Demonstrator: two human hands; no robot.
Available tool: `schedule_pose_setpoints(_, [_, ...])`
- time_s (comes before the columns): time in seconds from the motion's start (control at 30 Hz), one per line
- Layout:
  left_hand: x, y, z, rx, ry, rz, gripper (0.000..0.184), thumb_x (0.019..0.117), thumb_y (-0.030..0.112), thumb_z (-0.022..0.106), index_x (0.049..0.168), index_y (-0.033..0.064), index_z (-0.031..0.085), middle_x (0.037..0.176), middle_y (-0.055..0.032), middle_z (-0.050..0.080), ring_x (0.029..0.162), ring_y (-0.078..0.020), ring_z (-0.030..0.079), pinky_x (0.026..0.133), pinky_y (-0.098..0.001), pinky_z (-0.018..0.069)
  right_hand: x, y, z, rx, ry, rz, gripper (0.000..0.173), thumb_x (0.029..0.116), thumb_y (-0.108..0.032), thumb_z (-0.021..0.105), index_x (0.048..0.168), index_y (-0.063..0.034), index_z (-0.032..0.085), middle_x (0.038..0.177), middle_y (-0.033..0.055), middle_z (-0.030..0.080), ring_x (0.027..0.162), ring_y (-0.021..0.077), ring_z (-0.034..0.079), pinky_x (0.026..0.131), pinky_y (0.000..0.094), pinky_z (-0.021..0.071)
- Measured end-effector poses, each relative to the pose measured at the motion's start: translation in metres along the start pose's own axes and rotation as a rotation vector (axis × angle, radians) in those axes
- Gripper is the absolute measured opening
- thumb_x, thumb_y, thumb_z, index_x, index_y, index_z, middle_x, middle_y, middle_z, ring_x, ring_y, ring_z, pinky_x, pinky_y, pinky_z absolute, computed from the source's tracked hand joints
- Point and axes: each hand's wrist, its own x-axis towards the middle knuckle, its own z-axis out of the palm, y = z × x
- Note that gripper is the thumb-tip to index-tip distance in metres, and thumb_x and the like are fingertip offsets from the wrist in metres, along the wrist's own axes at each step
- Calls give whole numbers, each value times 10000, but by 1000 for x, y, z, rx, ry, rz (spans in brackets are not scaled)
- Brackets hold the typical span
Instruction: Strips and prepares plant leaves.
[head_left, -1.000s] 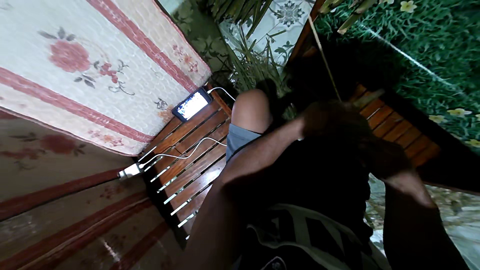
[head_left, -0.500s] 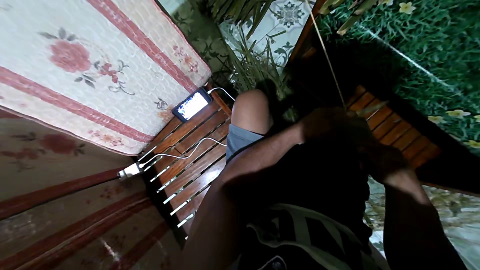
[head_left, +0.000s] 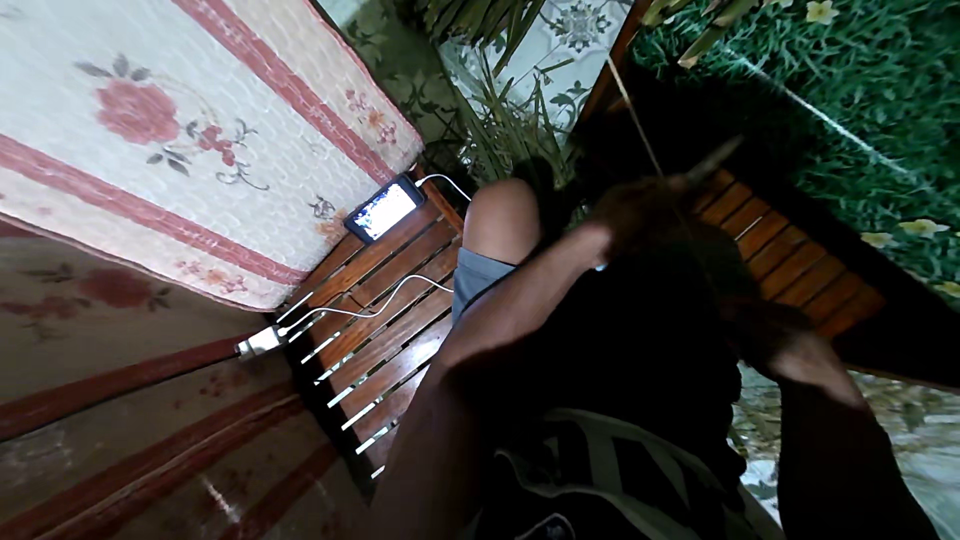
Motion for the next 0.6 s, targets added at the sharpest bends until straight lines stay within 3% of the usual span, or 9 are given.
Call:
schedule_pose_setpoints(0.07, [0, 6, -4, -13, 81, -8, 309, 1103, 336, 419, 1075, 89, 603, 588, 11, 465, 417, -52, 414, 383, -175, 354, 1, 4, 0, 23, -32, 29, 235, 1022, -146, 471, 1039, -41, 681, 673, -96, 588, 511, -19, 496, 490, 159, 450])
schedule_pose_setpoints(0.17, [4, -7, 4, 124, -20, 13, 317, 1112, 283, 425, 1125, 18, 599, 629, -28, 503, 468, -79, 468, 425, -202, 417, 6, 4, 5, 11, 15, 15, 266, 1009, -215, 520, 1132, -24, 659, 702, -71, 610, 513, 5, 529, 479, 197, 484])
schedule_pose_setpoints(0.23, [5, -17, 12, 265, -97, 20, 344, 1108, 257, 451, 1129, -43, 617, 646, -48, 539, 494, -86, 499, 465, -222, 458, 8, 5, 7, 65, 24, -41, 286, 998, -202, 527, 1178, -13, 642, 720, -84, 612, 516, -17, 527, 479, 175, 484])
schedule_pose_setpoints(0.43, [8, -24, 11, 246, -150, 2, 325, 1110, 250, 454, 1074, -38, 600, 620, -35, 509, 473, -73, 480, 440, -205, 434, 8, 12, 9, 168, 6, -70, 233, 1007, -179, 512, 1156, -72, 655, 767, -108, 637, 564, -20, 559, 521, 158, 501])
schedule_pose_setpoints(0.6, [-6, -19, 28, 413, -297, 19, 280, 1100, 162, 465, 1189, -56, 616, 897, -100, 641, 723, -95, 584, 686, -269, 538, 9, 10, 11, 70, 102, -108, 279, 990, -167, 544, 1167, 19, 650, 793, -65, 643, 605, -31, 575, 569, 168, 525])
